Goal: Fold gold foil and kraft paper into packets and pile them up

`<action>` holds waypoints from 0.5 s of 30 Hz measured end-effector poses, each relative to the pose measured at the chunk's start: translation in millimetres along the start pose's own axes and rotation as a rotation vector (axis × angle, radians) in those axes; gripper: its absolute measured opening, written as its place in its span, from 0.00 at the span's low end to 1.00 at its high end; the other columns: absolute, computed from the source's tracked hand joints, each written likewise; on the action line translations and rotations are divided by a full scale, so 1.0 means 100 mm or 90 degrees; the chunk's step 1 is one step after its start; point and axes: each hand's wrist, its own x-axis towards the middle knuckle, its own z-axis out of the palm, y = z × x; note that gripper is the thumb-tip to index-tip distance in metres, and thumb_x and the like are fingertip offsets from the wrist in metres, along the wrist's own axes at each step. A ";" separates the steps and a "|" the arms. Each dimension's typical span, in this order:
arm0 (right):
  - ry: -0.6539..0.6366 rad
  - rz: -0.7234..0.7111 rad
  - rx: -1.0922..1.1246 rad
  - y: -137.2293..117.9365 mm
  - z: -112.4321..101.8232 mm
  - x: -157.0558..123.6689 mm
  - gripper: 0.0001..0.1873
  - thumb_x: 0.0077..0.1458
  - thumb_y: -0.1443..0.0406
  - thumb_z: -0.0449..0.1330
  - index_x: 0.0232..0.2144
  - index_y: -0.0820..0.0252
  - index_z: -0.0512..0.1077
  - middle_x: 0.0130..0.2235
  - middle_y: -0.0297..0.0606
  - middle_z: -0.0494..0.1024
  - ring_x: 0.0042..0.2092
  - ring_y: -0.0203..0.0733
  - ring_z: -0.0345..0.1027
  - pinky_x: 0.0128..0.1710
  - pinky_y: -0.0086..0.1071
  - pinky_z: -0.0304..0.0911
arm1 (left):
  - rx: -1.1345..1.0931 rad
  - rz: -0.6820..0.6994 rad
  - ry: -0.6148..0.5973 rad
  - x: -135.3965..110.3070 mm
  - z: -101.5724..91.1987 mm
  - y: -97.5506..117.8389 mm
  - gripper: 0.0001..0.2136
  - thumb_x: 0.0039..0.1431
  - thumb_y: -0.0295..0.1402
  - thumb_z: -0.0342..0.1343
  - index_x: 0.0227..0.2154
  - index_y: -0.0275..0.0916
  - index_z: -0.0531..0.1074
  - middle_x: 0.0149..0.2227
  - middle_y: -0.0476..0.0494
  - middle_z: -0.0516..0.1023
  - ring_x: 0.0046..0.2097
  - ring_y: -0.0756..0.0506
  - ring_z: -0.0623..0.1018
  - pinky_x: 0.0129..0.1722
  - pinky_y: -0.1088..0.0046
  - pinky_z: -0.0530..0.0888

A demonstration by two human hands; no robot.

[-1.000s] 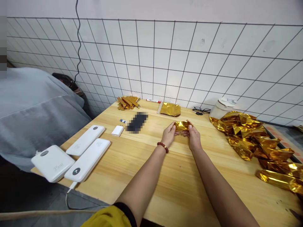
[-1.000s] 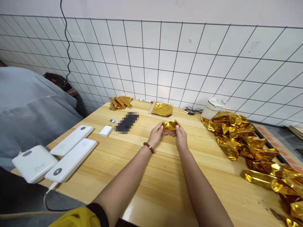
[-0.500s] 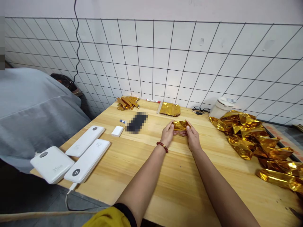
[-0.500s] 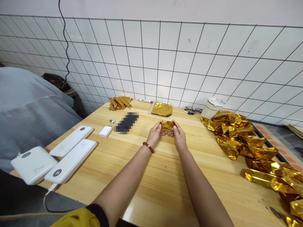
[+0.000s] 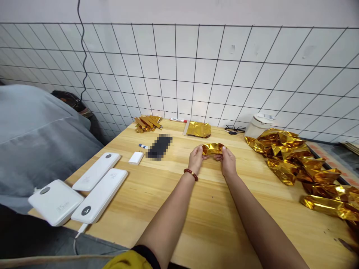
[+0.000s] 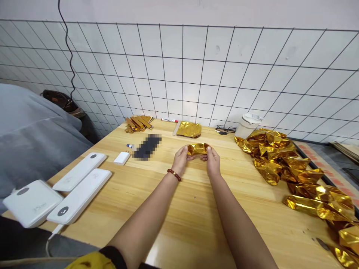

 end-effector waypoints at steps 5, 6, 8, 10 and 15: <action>-0.093 -0.033 -0.120 -0.03 0.00 -0.07 0.25 0.51 0.44 0.59 0.28 0.61 0.73 0.19 0.32 0.72 0.22 0.34 0.65 0.25 0.29 0.60 | -0.098 -0.006 0.019 0.00 -0.03 0.07 0.26 0.55 0.53 0.55 0.47 0.36 0.71 0.43 0.38 0.76 0.37 0.47 0.78 0.36 0.71 0.75; -0.108 -0.038 -0.141 -0.02 0.00 -0.08 0.25 0.52 0.44 0.58 0.27 0.61 0.73 0.19 0.32 0.72 0.22 0.34 0.65 0.26 0.29 0.60 | -0.115 -0.008 0.020 -0.01 -0.03 0.09 0.27 0.55 0.54 0.53 0.48 0.37 0.70 0.44 0.38 0.76 0.38 0.47 0.78 0.36 0.71 0.75; -0.120 -0.038 -0.163 -0.02 0.01 -0.09 0.25 0.52 0.44 0.57 0.27 0.61 0.72 0.19 0.32 0.73 0.23 0.35 0.65 0.26 0.30 0.60 | -0.144 -0.019 0.016 -0.02 -0.02 0.12 0.29 0.56 0.57 0.50 0.51 0.38 0.68 0.46 0.37 0.76 0.39 0.46 0.78 0.37 0.71 0.74; -0.108 -0.029 -0.153 -0.01 0.01 -0.08 0.25 0.52 0.43 0.57 0.28 0.60 0.72 0.19 0.32 0.72 0.23 0.35 0.65 0.26 0.30 0.60 | -0.165 -0.040 0.007 -0.03 -0.02 0.14 0.31 0.57 0.59 0.45 0.52 0.38 0.67 0.46 0.36 0.76 0.39 0.46 0.78 0.37 0.70 0.74; -0.055 -0.062 -0.137 0.00 0.00 -0.06 0.24 0.53 0.44 0.56 0.27 0.59 0.71 0.20 0.31 0.71 0.24 0.35 0.65 0.27 0.30 0.61 | -0.165 -0.051 0.032 -0.01 -0.02 0.14 0.31 0.58 0.59 0.42 0.50 0.38 0.69 0.49 0.35 0.75 0.44 0.43 0.78 0.40 0.68 0.74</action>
